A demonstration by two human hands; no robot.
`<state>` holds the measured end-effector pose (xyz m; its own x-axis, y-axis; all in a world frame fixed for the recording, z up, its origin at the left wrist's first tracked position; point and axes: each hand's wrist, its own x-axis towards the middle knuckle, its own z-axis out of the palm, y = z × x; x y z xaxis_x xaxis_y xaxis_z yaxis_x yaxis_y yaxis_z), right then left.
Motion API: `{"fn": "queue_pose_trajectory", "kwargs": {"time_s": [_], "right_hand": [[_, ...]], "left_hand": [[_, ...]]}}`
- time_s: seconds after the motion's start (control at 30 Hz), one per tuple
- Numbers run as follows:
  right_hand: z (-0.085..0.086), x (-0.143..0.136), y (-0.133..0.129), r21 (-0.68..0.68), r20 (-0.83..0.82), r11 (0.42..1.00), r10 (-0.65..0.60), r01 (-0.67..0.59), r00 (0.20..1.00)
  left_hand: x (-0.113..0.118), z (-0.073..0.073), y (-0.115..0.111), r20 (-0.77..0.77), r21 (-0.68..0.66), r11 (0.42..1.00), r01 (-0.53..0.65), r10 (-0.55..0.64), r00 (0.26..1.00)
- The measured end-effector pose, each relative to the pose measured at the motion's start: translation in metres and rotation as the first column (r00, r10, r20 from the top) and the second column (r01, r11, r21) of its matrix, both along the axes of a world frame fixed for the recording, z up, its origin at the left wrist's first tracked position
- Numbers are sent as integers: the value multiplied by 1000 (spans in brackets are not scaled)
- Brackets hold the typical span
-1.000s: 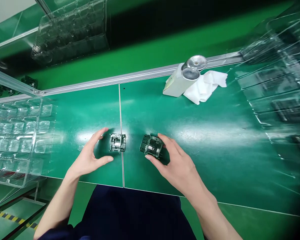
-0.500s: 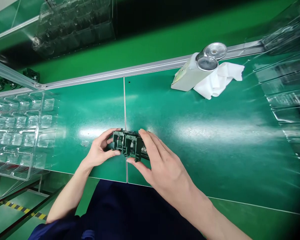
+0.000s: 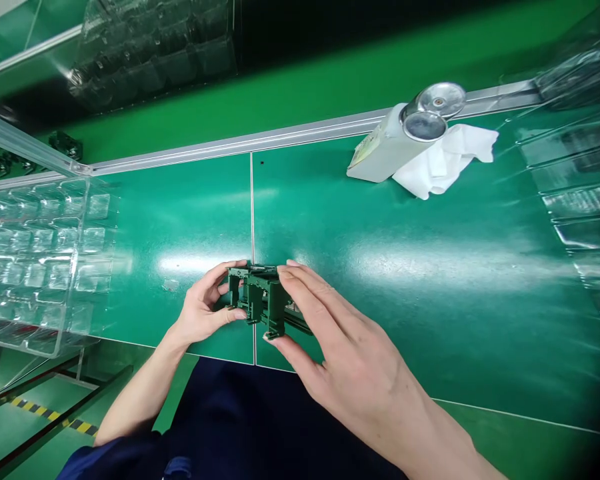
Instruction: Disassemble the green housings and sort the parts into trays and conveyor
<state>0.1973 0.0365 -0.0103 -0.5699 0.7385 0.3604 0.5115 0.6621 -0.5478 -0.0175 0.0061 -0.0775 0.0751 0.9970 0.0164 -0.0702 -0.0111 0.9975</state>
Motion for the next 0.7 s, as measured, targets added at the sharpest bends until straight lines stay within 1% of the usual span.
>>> {"fn": "queue_pose_trajectory", "kwargs": {"time_s": [0.13, 0.2, 0.23, 0.3, 0.37, 0.43, 0.47, 0.53, 0.57, 0.63, 0.7], "right_hand": [[-4, 4, 0, -80, -47, 997, -13, 9, 999], [-5, 7, -2, -112, -58, 994, -19, 13, 998], [-6, 9, -3, -137, -64, 990, -23, 14, 998], [-10, 13, -4, -231, -97, 973, -40, 17, 994], [-18, 16, -4, -363, -198, 932, -66, -10, 978], [-29, 18, -3, -482, -370, 870, -97, -102, 924], [-35, 18, -2, -518, -463, 839, -114, -164, 879], [-46, 18, -2, -557, -606, 782, -153, -280, 780], [-50, 18, -2, -570, -649, 755, -175, -322, 740], [-55, 17, -3, -592, -697, 712, -218, -377, 684], [-57, 17, -4, -608, -718, 678, -249, -412, 650]], "left_hand": [[1, 2, -1, -87, 12, 1000, -1, 2, 996], [0, 6, -2, -184, 37, 999, 10, -3, 983], [-1, 10, -2, -261, 68, 998, 18, 1, 965], [-1, 22, -1, -451, 186, 981, 47, 43, 892], [0, 38, 1, -625, 348, 931, 113, 140, 768], [3, 57, 3, -730, 464, 862, 206, 240, 639], [6, 66, 4, -765, 489, 835, 253, 270, 585], [10, 81, 6, -818, 486, 806, 338, 283, 501], [13, 87, 7, -838, 471, 800, 372, 274, 471], [16, 95, 8, -872, 433, 793, 427, 249, 422], [17, 98, 9, -893, 403, 794, 456, 234, 384]]}}
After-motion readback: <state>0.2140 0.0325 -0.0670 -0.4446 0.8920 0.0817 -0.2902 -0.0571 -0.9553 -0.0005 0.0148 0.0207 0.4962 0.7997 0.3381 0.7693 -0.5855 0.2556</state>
